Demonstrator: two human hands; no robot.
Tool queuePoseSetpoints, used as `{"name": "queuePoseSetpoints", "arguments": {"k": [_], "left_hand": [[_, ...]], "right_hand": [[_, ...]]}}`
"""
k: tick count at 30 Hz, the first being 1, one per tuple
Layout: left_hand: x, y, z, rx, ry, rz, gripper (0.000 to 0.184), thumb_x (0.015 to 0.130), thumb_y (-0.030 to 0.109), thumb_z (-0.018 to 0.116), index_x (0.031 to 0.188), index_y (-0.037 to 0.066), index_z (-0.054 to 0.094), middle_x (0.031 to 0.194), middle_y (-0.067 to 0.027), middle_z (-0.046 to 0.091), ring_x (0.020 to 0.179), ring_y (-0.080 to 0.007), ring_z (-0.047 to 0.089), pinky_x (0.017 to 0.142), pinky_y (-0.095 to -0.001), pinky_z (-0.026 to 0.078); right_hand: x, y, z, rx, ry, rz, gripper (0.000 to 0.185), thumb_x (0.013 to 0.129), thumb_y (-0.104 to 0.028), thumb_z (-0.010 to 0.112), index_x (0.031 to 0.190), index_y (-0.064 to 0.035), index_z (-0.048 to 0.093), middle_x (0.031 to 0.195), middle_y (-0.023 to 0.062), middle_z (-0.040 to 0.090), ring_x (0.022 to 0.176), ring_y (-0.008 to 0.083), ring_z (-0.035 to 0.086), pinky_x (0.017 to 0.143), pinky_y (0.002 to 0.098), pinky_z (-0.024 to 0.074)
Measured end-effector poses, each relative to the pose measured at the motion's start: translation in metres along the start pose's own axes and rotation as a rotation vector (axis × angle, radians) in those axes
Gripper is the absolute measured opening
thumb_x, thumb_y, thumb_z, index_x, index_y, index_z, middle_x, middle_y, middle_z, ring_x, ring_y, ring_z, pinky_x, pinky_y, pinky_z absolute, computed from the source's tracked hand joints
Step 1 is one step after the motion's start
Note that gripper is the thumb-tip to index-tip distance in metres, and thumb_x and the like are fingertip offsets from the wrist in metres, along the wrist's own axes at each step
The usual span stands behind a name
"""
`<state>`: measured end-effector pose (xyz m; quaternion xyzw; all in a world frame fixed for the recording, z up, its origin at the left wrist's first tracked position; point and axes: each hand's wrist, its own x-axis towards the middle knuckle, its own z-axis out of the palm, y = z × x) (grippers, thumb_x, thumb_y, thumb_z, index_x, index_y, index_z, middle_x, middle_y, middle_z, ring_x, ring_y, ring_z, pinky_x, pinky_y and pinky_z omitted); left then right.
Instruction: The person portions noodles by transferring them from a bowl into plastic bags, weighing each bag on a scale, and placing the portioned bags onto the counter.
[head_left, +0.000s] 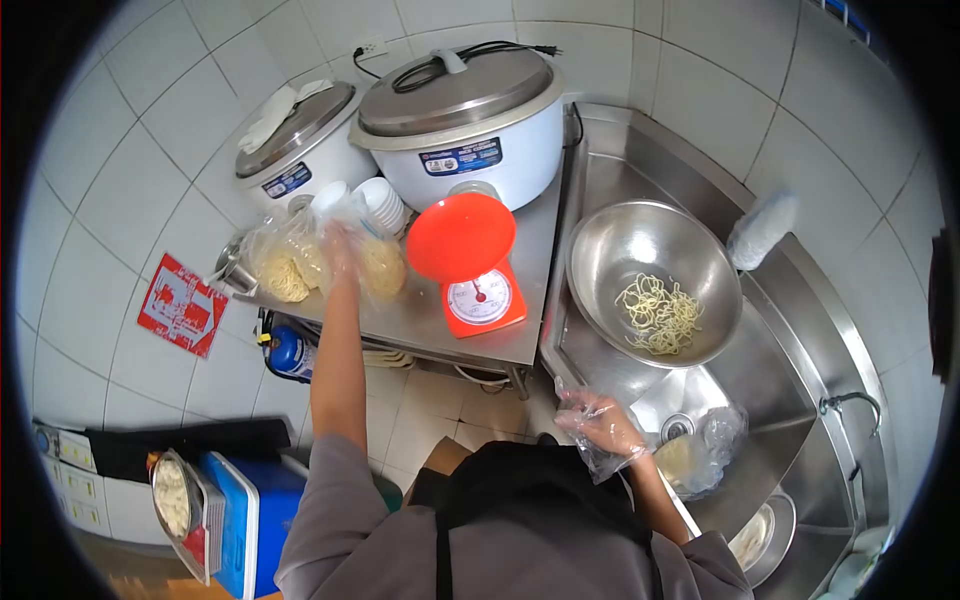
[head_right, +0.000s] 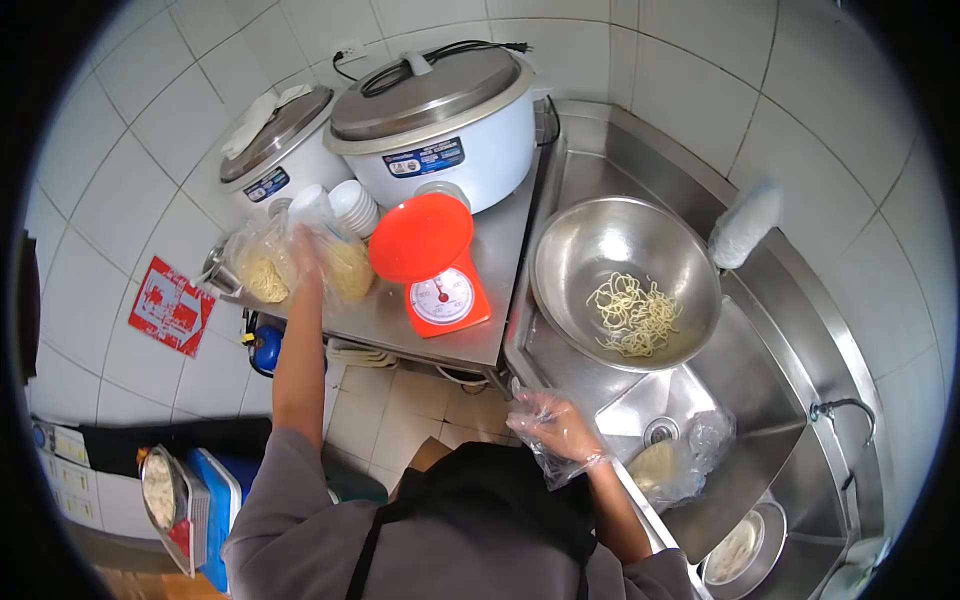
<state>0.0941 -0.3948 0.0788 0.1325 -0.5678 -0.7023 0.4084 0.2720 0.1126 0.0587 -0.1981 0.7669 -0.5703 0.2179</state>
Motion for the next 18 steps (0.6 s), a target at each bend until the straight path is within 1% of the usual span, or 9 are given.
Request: {"name": "queuePoseSetpoints", "arguments": {"k": [2,4,5,8,10,12,14,17,18], "left_hand": [[-0.002,-0.048,-0.027,-0.037,-0.145,-0.117,0.025,0.092,0.031,0.047,0.093,0.007,0.053,0.088,-0.0006,0.052,0.082,-0.0142,0.051,0.074,-0.0308,0.045],[0.000,-0.074,-0.033,-0.081,-0.103,-0.198,0.024,0.092,0.031,0.048,0.094,0.008,0.053,0.091,-0.0015,0.053,0.086,-0.0161,0.052,0.078,-0.0323,0.044],[0.002,-0.081,-0.035,-0.102,-0.084,-0.239,0.024,0.091,0.031,0.049,0.094,0.008,0.053,0.092,-0.0020,0.054,0.088,-0.0170,0.053,0.080,-0.0331,0.044],[0.012,-0.070,-0.047,-0.689,-0.534,-0.419,0.025,0.093,0.025,0.042,0.096,0.005,0.056,0.086,-0.0030,0.059,0.085,-0.0155,0.056,0.084,-0.0307,0.044],[0.005,-0.043,-0.031,-0.356,-0.596,-0.226,0.022,0.092,0.024,0.044,0.094,0.005,0.056,0.084,-0.0026,0.059,0.082,-0.0170,0.057,0.085,-0.0326,0.045],[0.006,-0.035,-0.025,-0.345,-0.631,-0.286,0.020,0.091,0.022,0.045,0.093,0.006,0.056,0.082,-0.0025,0.059,0.080,-0.0178,0.058,0.084,-0.0339,0.046],[0.026,-0.051,-0.018,-0.672,-0.640,-0.598,0.019,0.091,0.021,0.045,0.095,0.005,0.056,0.081,-0.0025,0.059,0.077,-0.0176,0.058,0.084,-0.0348,0.046],[0.014,-0.073,-0.013,-0.394,-0.295,-0.357,0.019,0.090,0.017,0.044,0.100,0.006,0.057,0.089,-0.0042,0.061,0.083,-0.0178,0.059,0.084,-0.0325,0.046],[0.010,-0.072,-0.017,-0.312,-0.273,-0.358,0.020,0.090,0.016,0.045,0.102,0.006,0.056,0.094,-0.0058,0.060,0.089,-0.0190,0.057,0.086,-0.0325,0.044]], "right_hand": [[-0.008,0.008,0.005,-0.011,0.008,0.020,0.048,0.077,-0.025,0.071,0.115,0.0012,0.055,0.086,0.0083,0.062,0.079,0.0115,0.057,0.071,0.0263,0.0469],[-0.015,0.008,0.007,0.013,0.002,0.070,0.047,0.077,-0.027,0.071,0.113,-0.0001,0.057,0.096,0.0112,0.064,0.088,0.0155,0.059,0.077,0.0285,0.0467],[-0.018,0.013,0.008,0.001,0.011,0.058,0.047,0.077,-0.026,0.070,0.113,0.0006,0.057,0.096,0.0128,0.064,0.088,0.0154,0.060,0.077,0.0288,0.0472],[-0.024,0.028,0.013,-0.042,0.057,0.016,0.046,0.078,-0.026,0.069,0.112,0.0018,0.057,0.095,0.0161,0.064,0.089,0.0167,0.062,0.078,0.0305,0.0479],[-0.025,0.029,0.018,-0.078,0.107,-0.024,0.047,0.077,-0.027,0.070,0.111,0.0017,0.057,0.095,0.0166,0.064,0.089,0.0198,0.062,0.080,0.0323,0.0476],[-0.025,0.023,0.021,-0.114,0.105,0.016,0.047,0.077,-0.028,0.070,0.111,0.0019,0.057,0.095,0.0168,0.064,0.089,0.0221,0.062,0.080,0.0331,0.0472],[-0.026,0.014,0.022,-0.153,0.103,0.047,0.048,0.077,-0.030,0.069,0.111,0.0017,0.057,0.096,0.0166,0.064,0.089,0.0227,0.062,0.080,0.0333,0.0473],[-0.031,0.005,0.025,-0.171,0.110,0.071,0.049,0.077,-0.032,0.068,0.112,0.0005,0.057,0.098,0.0157,0.064,0.090,0.0217,0.062,0.078,0.0330,0.0477],[-0.033,0.007,0.029,-0.153,0.126,0.067,0.049,0.077,-0.032,0.069,0.112,-0.0001,0.057,0.097,0.0152,0.064,0.089,0.0220,0.062,0.077,0.0332,0.0477]]}}
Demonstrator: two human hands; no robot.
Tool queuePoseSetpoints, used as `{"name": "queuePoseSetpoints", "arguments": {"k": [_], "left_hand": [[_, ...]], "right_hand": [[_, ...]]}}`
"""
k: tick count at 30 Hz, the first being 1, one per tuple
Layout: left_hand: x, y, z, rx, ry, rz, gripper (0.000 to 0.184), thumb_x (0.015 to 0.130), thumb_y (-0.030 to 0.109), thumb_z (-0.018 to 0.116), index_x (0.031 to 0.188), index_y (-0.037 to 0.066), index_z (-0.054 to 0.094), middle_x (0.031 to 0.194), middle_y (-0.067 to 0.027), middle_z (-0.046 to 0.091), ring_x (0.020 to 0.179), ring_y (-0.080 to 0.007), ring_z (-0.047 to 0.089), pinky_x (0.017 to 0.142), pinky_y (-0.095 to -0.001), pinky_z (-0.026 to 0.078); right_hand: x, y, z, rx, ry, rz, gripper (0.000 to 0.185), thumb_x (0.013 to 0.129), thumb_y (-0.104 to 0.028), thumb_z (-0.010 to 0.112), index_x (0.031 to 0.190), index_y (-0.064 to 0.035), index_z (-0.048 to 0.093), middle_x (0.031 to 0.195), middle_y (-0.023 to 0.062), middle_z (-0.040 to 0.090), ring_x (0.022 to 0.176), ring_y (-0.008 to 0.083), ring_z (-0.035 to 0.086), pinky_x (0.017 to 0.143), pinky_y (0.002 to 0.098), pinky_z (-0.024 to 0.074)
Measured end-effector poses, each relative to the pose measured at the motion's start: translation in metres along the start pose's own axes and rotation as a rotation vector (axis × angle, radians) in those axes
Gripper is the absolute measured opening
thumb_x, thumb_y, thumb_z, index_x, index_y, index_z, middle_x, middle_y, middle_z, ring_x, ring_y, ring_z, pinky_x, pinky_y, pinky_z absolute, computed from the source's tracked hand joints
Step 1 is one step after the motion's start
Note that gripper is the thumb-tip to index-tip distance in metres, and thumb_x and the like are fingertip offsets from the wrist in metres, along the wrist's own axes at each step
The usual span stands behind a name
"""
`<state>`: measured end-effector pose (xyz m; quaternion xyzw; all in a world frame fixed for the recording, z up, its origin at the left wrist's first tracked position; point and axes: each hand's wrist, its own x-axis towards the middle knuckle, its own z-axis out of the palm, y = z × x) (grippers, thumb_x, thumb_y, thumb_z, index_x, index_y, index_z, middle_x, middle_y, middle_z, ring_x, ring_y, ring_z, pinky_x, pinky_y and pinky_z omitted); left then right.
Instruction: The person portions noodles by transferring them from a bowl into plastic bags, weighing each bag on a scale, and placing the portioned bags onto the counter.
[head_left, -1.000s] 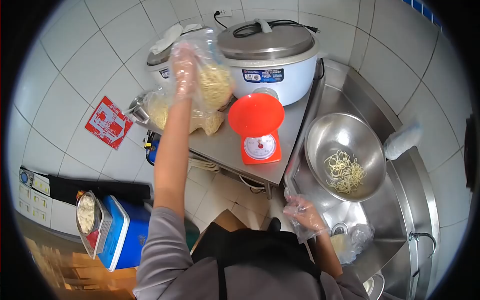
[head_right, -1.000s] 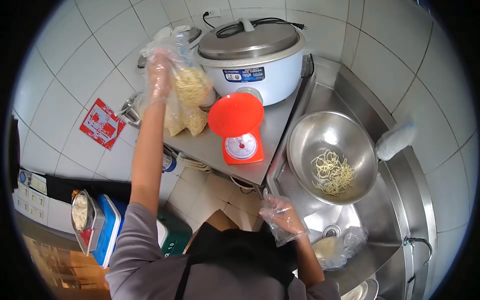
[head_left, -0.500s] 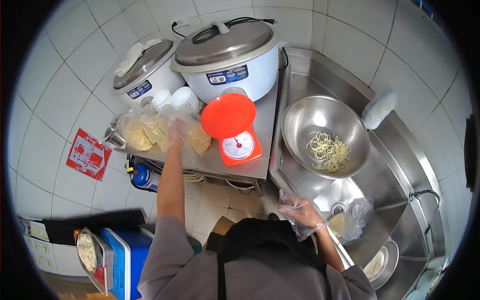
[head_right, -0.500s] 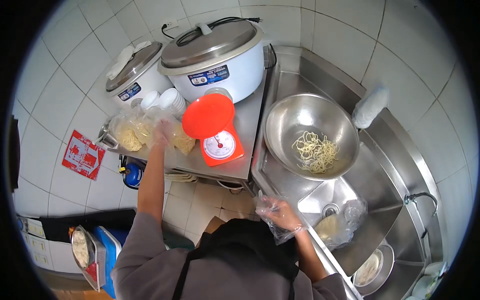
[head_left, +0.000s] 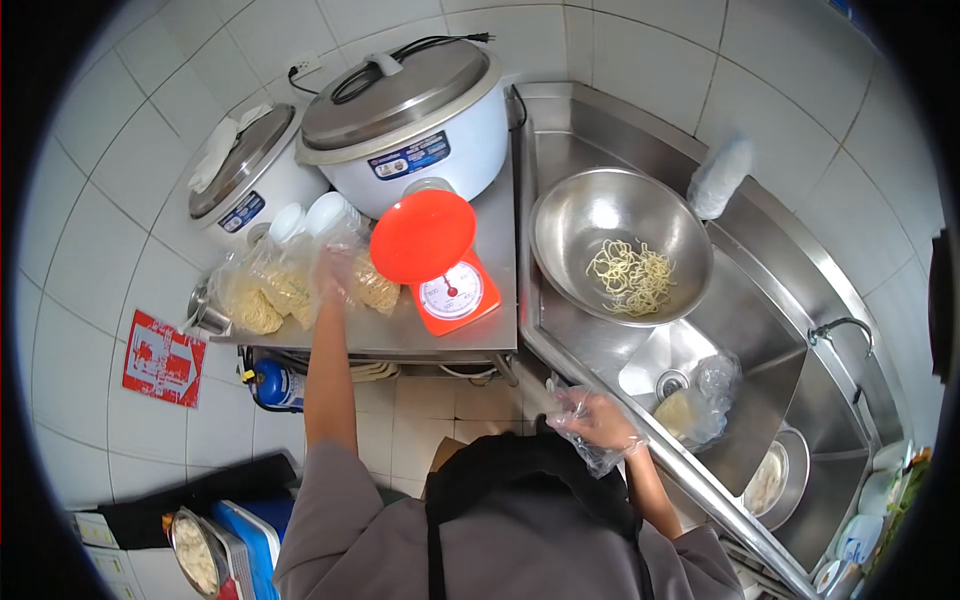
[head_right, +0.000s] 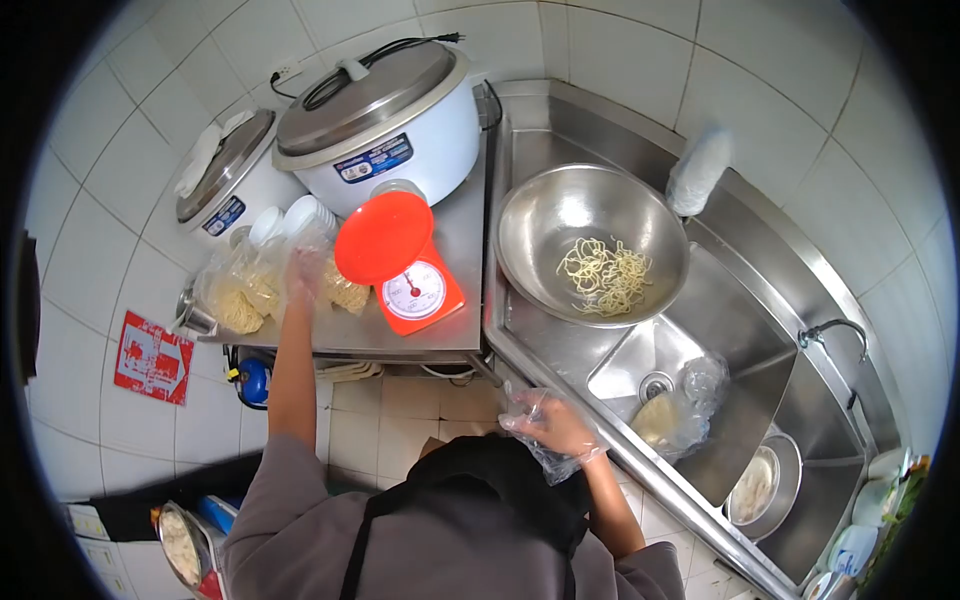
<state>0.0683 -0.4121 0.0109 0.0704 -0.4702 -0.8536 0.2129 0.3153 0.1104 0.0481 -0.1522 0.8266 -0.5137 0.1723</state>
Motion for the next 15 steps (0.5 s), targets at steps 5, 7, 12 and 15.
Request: {"name": "queuePoseSetpoints", "arguments": {"k": [5,7,12,15], "left_hand": [[-0.073,0.055,0.008,1.009,-0.079,0.445,0.031,0.091,0.015,0.041,0.118,0.002,0.047,0.126,-0.0175,0.043,0.120,-0.0306,0.039,0.097,-0.0420,0.034],[-0.115,0.090,0.019,1.617,-0.215,0.915,0.035,0.091,0.012,0.040,0.125,0.004,0.044,0.136,-0.0220,0.034,0.130,-0.0368,0.027,0.104,-0.0448,0.027],[-0.183,0.117,0.057,1.495,0.132,0.908,0.052,0.094,0.033,0.040,0.138,0.007,0.027,0.139,-0.0226,0.027,0.128,-0.0348,0.031,0.096,-0.0470,0.038],[-0.228,0.094,0.105,0.801,0.049,0.758,0.058,0.093,0.032,0.039,0.141,0.007,0.015,0.133,-0.0228,0.035,0.109,-0.0330,0.050,0.077,-0.0380,0.051]], "right_hand": [[-0.015,0.004,0.000,0.055,0.089,0.056,0.048,0.076,-0.029,0.070,0.113,-0.0023,0.057,0.092,0.0127,0.064,0.083,0.0199,0.062,0.076,0.0330,0.0476],[-0.020,-0.012,-0.015,0.064,0.114,0.155,0.048,0.075,-0.027,0.071,0.113,-0.0024,0.057,0.089,0.0121,0.064,0.081,0.0188,0.061,0.076,0.0323,0.0474],[-0.026,-0.014,-0.043,0.266,0.447,0.093,0.080,0.070,-0.020,0.075,0.137,-0.0097,0.033,0.103,0.0097,0.061,0.083,0.0171,0.059,0.078,0.0319,0.0471],[-0.021,-0.021,-0.072,0.427,0.521,-0.029,0.094,0.070,-0.022,0.075,0.143,-0.0142,0.017,0.129,0.0117,0.047,0.100,0.0220,0.057,0.085,0.0329,0.0454]]}}
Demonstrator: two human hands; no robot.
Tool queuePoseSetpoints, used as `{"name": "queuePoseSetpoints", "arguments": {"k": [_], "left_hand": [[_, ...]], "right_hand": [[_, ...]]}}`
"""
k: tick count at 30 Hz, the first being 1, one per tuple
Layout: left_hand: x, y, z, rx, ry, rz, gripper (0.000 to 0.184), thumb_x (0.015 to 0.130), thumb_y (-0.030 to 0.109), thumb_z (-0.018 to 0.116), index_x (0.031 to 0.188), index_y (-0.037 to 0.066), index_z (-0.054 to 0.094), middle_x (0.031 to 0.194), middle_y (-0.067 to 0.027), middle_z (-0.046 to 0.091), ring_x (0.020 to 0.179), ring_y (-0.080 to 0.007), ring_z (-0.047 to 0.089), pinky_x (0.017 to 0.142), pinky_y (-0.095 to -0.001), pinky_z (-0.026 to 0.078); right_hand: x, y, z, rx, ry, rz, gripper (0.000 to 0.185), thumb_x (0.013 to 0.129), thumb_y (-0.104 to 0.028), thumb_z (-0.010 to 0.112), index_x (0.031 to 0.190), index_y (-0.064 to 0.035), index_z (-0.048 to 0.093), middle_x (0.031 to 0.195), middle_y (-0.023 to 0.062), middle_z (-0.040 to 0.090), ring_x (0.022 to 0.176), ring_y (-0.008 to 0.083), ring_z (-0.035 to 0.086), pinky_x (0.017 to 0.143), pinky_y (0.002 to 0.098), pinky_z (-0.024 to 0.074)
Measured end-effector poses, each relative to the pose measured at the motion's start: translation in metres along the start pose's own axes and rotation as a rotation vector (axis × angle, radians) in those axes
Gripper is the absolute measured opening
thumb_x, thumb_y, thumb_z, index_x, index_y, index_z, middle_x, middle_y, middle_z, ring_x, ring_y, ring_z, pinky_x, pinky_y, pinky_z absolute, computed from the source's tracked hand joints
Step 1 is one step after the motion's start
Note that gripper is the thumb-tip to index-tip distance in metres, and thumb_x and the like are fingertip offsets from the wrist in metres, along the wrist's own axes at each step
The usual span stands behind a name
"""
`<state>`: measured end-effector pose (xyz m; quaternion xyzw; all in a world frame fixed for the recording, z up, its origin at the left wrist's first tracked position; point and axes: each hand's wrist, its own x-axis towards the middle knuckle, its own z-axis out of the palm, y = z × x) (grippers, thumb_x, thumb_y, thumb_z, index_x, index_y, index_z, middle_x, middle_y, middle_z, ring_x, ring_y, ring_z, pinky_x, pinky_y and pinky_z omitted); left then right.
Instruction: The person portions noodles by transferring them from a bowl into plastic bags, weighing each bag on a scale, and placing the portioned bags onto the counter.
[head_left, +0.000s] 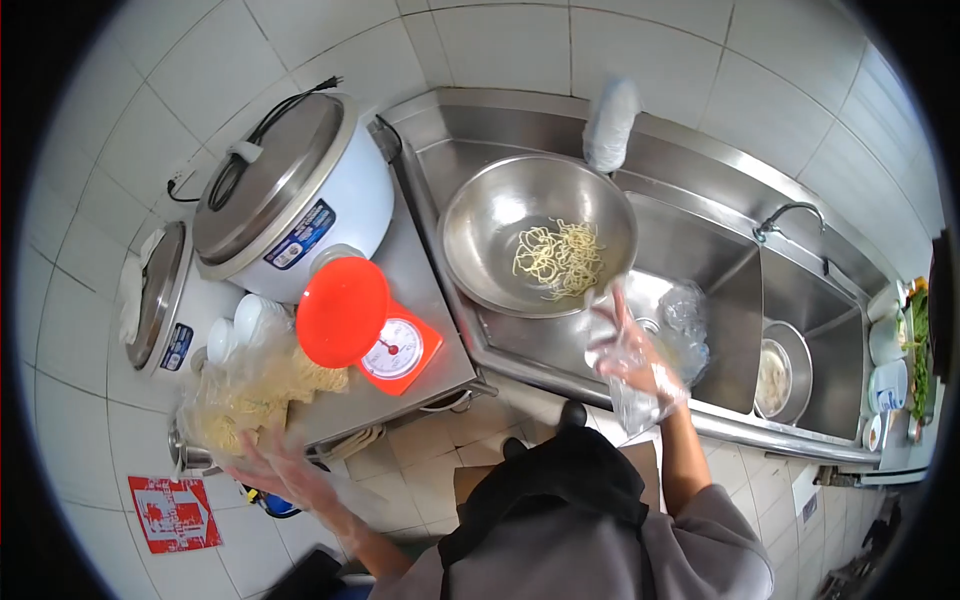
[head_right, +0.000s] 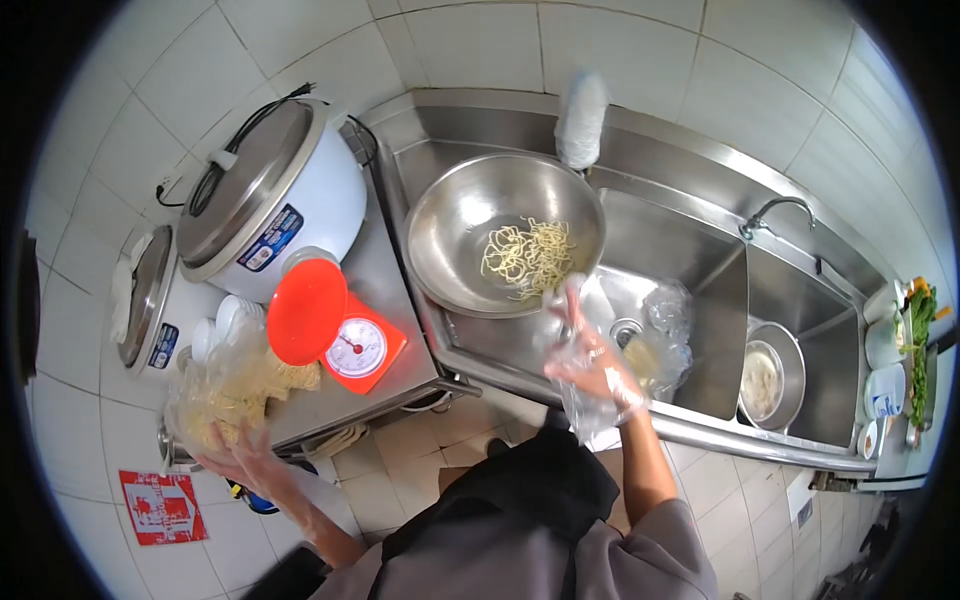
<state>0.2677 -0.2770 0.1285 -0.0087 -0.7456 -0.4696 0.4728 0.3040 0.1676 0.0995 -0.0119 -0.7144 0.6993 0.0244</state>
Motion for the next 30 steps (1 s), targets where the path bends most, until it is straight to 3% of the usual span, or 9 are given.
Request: {"name": "queuePoseSetpoints", "arguments": {"k": [4,6,8,10,14,17,23,26,30], "left_hand": [[-0.050,0.031,0.043,-0.404,-0.408,-0.125,0.056,0.092,0.030,0.042,0.137,0.003,0.023,0.120,-0.0200,0.049,0.084,-0.0260,0.061,0.070,-0.0304,0.053],[-0.072,0.032,0.076,-0.418,-0.680,-0.246,0.050,0.091,0.027,0.046,0.132,0.002,0.034,0.113,-0.0163,0.054,0.080,-0.0234,0.061,0.071,-0.0277,0.051],[-0.090,0.069,0.124,-0.362,-0.785,-0.643,0.043,0.090,0.024,0.050,0.127,0.001,0.044,0.109,-0.0120,0.056,0.081,-0.0213,0.061,0.070,-0.0247,0.050],[-0.095,0.095,0.170,-0.395,-0.947,-0.723,0.045,0.090,0.018,0.051,0.131,0.003,0.039,0.111,-0.0115,0.055,0.082,-0.0168,0.060,0.070,-0.0249,0.049],[-0.103,0.109,0.221,-0.228,-0.947,-0.500,0.048,0.090,0.010,0.050,0.135,0.002,0.033,0.115,-0.0134,0.048,0.085,-0.0142,0.058,0.076,-0.0277,0.049],[-0.099,0.109,0.235,-0.417,-0.866,-0.729,0.051,0.089,0.004,0.048,0.137,0.006,0.031,0.115,-0.0126,0.047,0.085,-0.0146,0.057,0.076,-0.0263,0.048],[-0.098,0.099,0.250,-0.350,-0.909,-0.675,0.046,0.089,0.007,0.051,0.132,0.001,0.036,0.115,-0.0122,0.049,0.084,-0.0141,0.057,0.073,-0.0259,0.049],[-0.094,0.118,0.265,-0.335,-1.006,-0.690,0.041,0.090,0.010,0.051,0.129,0.003,0.042,0.115,-0.0103,0.051,0.091,-0.0155,0.057,0.080,-0.0277,0.046],[-0.086,0.126,0.291,-0.361,-1.076,-0.603,0.039,0.089,0.013,0.053,0.127,0.006,0.046,0.117,-0.0116,0.054,0.100,-0.0223,0.056,0.088,-0.0323,0.043]], "right_hand": [[0.088,-0.014,-0.035,-0.372,-0.095,-0.174,0.096,0.070,-0.038,0.074,0.143,-0.0142,0.016,0.144,0.0142,0.028,0.130,0.0280,0.032,0.098,0.0397,0.0380],[0.166,0.031,-0.056,-0.698,-0.072,-0.313,0.089,0.066,-0.057,0.068,0.135,-0.0094,0.037,0.126,0.0186,0.050,0.103,0.0322,0.057,0.084,0.0385,0.0469],[0.229,0.037,-0.063,-0.996,-0.199,0.108,0.064,0.070,-0.052,0.066,0.114,-0.0067,0.058,0.109,0.0191,0.059,0.100,0.0325,0.057,0.082,0.0370,0.0464],[0.280,0.094,-0.071,-1.052,-0.137,-0.130,0.048,0.074,-0.045,0.063,0.105,-0.0082,0.063,0.100,0.0190,0.063,0.095,0.0316,0.059,0.082,0.0380,0.0452],[0.281,0.104,-0.040,-0.986,-0.557,0.074,0.047,0.074,-0.042,0.062,0.100,-0.0032,0.063,0.094,0.0163,0.064,0.089,0.0308,0.060,0.079,0.0371,0.0468],[0.257,0.054,-0.055,-1.087,-0.473,-0.198,0.040,0.075,-0.037,0.064,0.092,-0.0009,0.062,0.090,0.0152,0.064,0.086,0.0318,0.060,0.077,0.0368,0.0476],[0.303,-0.030,-0.185,-1.204,1.043,-0.622,0.037,0.082,-0.036,0.058,0.097,-0.0029,0.058,0.092,0.0156,0.060,0.086,0.0342,0.057,0.076,0.0410,0.0459],[0.335,-0.030,-0.227,-1.218,0.595,-0.172,0.033,0.084,-0.034,0.056,0.095,-0.0029,0.059,0.094,0.0155,0.061,0.086,0.0345,0.057,0.076,0.0412,0.0459],[0.372,-0.060,-0.238,-1.186,0.720,-0.748,0.031,0.084,-0.031,0.053,0.085,-0.0005,0.060,0.086,0.0204,0.062,0.082,0.0369,0.058,0.076,0.0412,0.0461]]}}
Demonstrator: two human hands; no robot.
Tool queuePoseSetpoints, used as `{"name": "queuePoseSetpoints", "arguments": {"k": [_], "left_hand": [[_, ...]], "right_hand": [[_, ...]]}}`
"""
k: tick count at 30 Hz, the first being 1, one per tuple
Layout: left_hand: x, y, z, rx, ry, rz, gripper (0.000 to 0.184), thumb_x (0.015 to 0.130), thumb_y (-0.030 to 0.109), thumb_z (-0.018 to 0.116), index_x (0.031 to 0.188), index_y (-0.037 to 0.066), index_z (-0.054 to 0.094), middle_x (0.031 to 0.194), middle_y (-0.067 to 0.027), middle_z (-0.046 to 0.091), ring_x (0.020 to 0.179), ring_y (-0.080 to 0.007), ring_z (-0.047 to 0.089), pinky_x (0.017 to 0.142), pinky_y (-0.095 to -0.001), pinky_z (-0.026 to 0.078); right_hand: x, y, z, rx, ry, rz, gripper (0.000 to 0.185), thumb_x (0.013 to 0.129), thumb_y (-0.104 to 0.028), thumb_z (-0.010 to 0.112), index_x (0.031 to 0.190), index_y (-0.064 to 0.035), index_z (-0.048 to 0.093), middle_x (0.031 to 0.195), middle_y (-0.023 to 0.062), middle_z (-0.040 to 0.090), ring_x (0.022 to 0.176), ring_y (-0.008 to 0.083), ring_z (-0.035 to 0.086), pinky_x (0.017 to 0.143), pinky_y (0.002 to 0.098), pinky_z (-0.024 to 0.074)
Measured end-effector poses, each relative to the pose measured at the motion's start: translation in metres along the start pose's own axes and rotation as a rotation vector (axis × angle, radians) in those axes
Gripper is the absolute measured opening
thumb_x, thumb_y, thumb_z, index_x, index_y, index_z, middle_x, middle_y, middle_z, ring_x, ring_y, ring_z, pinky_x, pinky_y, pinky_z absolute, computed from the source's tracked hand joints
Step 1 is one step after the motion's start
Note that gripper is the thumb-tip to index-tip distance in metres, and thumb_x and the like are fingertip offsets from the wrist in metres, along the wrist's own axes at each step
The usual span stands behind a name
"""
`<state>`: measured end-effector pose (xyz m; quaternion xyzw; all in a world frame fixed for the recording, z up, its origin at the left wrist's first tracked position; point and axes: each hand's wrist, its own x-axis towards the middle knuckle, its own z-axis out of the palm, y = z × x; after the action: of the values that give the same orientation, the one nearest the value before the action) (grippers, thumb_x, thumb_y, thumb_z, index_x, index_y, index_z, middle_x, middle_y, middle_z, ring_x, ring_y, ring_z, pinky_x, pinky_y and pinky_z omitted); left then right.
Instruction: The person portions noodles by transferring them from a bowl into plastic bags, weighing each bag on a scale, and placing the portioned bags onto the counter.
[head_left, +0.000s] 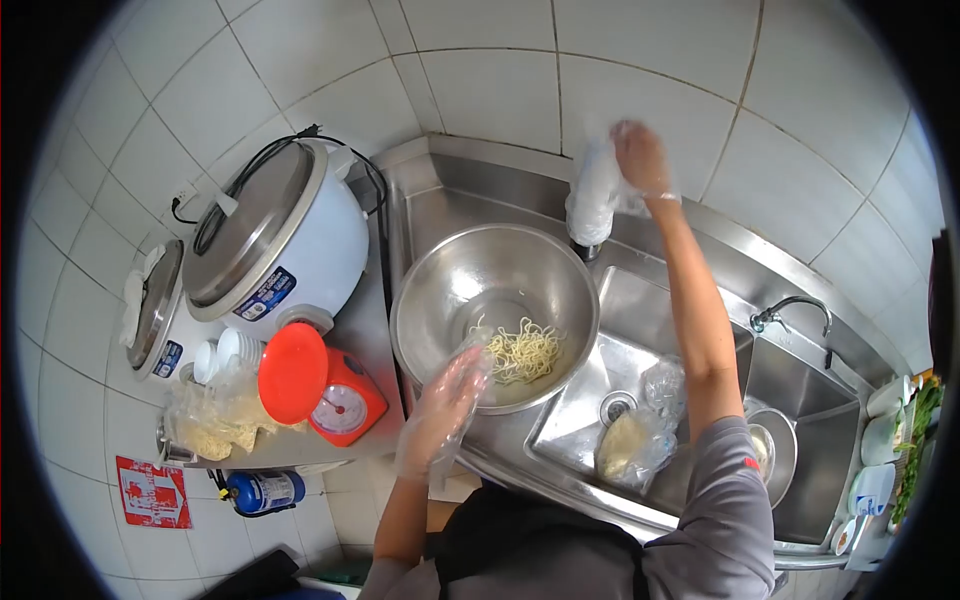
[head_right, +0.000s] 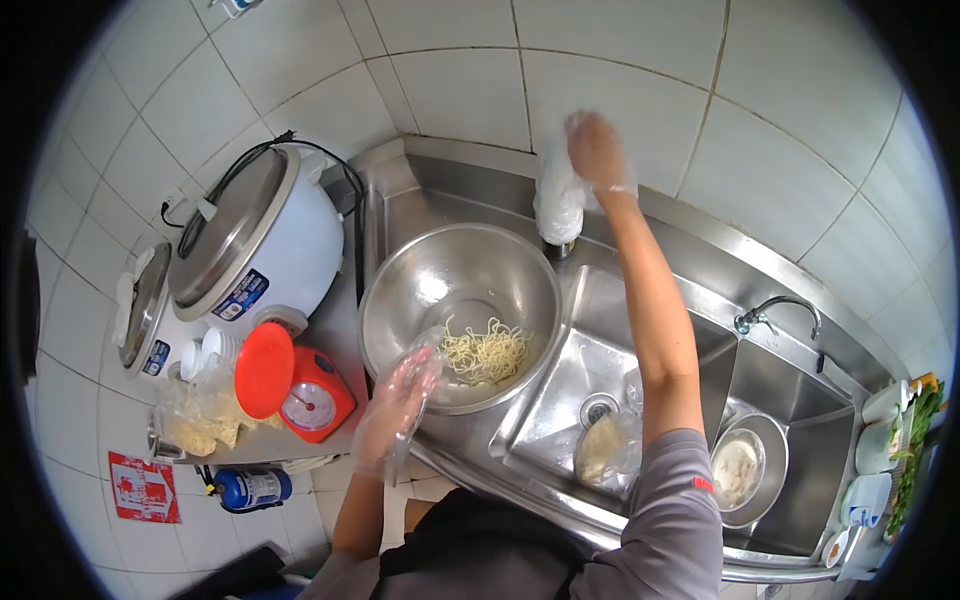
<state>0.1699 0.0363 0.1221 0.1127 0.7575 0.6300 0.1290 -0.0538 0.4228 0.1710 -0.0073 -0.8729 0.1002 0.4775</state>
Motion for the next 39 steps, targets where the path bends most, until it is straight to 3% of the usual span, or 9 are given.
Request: {"name": "queuePoseSetpoints", "arguments": {"k": [6,10,13,16,17,23,26,34,39], "left_hand": [[0.067,0.020,0.017,0.398,0.056,0.586,0.046,0.083,0.013,0.060,0.127,0.008,0.045,0.132,-0.0166,0.040,0.123,-0.0348,0.038,0.101,-0.0403,0.033],[0.101,0.035,0.026,0.392,0.278,0.920,0.076,0.071,0.017,0.073,0.135,0.013,0.032,0.140,-0.0197,0.024,0.130,-0.0354,0.026,0.102,-0.0452,0.031],[0.110,0.041,0.028,0.396,0.375,1.110,0.088,0.059,0.020,0.081,0.134,0.019,0.035,0.141,-0.0153,0.024,0.130,-0.0363,0.025,0.101,-0.0524,0.028],[0.108,0.026,0.028,0.555,0.349,0.922,0.079,0.061,0.014,0.078,0.130,0.018,0.040,0.139,-0.0117,0.030,0.129,-0.0343,0.029,0.098,-0.0511,0.029],[0.114,0.020,0.023,0.608,0.428,0.942,0.058,0.064,0.008,0.073,0.119,0.013,0.053,0.122,-0.0102,0.050,0.115,-0.0302,0.047,0.090,-0.0451,0.038],[0.130,-0.023,0.006,0.039,0.267,0.556,0.017,0.073,0.007,0.068,0.090,0.006,0.068,0.085,-0.0072,0.064,0.076,-0.0221,0.061,0.067,-0.0314,0.046],[0.107,-0.013,-0.002,0.104,-0.026,0.128,0.017,0.085,0.007,0.060,0.095,-0.005,0.062,0.088,-0.0080,0.064,0.080,-0.0095,0.056,0.069,-0.0240,0.045],[0.110,-0.063,-0.060,-0.908,-0.103,-0.025,0.023,0.087,0.029,0.059,0.090,0.006,0.058,0.088,-0.0062,0.060,0.080,-0.0159,0.060,0.072,-0.0300,0.049],[0.098,-0.033,-0.026,-0.088,-0.123,0.031,0.031,0.089,0.020,0.058,0.112,-0.001,0.053,0.090,-0.0030,0.059,0.080,-0.0113,0.055,0.073,-0.0232,0.045]], "right_hand": [[0.054,-0.095,-0.141,0.518,-0.117,0.339,0.038,0.079,-0.033,0.054,0.086,0.0043,0.061,0.076,0.0205,0.061,0.072,0.0334,0.059,0.068,0.0393,0.0451],[0.046,-0.135,-0.185,0.747,-0.328,0.561,0.036,0.082,-0.033,0.050,0.096,-0.0008,0.060,0.078,0.0057,0.054,0.062,0.0167,0.056,0.055,0.0311,0.0487],[0.033,-0.157,-0.188,0.842,-0.378,0.785,0.036,0.083,-0.033,0.050,0.098,-0.0014,0.059,0.080,0.0080,0.054,0.063,0.0177,0.056,0.053,0.0317,0.0493],[0.018,-0.166,-0.169,1.028,-0.405,0.849,0.036,0.084,-0.032,0.050,0.099,-0.0002,0.059,0.079,0.0075,0.054,0.062,0.0171,0.056,0.053,0.0313,0.0496],[0.010,-0.156,-0.155,1.139,-0.470,0.881,0.039,0.083,-0.032,0.056,0.104,0.0005,0.058,0.089,0.0106,0.059,0.072,0.0205,0.060,0.063,0.0324,0.0510],[-0.119,-0.179,-0.098,0.702,-0.674,0.293,0.050,0.071,-0.036,0.071,0.101,0.0014,0.060,0.097,0.0188,0.063,0.089,0.0247,0.060,0.082,0.0364,0.0453],[-0.160,-0.188,-0.065,0.766,-0.765,0.540,0.037,0.070,-0.024,0.069,0.095,0.0018,0.063,0.086,0.0208,0.064,0.081,0.0224,0.061,0.075,0.0352,0.0462],[-0.193,-0.153,-0.029,0.582,-0.798,0.721,0.025,0.068,-0.018,0.067,0.075,0.0052,0.064,0.066,0.0188,0.062,0.061,0.0205,0.061,0.060,0.0357,0.0468],[-0.194,-0.166,-0.021,0.658,-0.708,0.634,0.028,0.067,-0.019,0.068,0.076,0.0067,0.063,0.068,0.0222,0.061,0.064,0.0270,0.062,0.062,0.0374,0.0477]]}}
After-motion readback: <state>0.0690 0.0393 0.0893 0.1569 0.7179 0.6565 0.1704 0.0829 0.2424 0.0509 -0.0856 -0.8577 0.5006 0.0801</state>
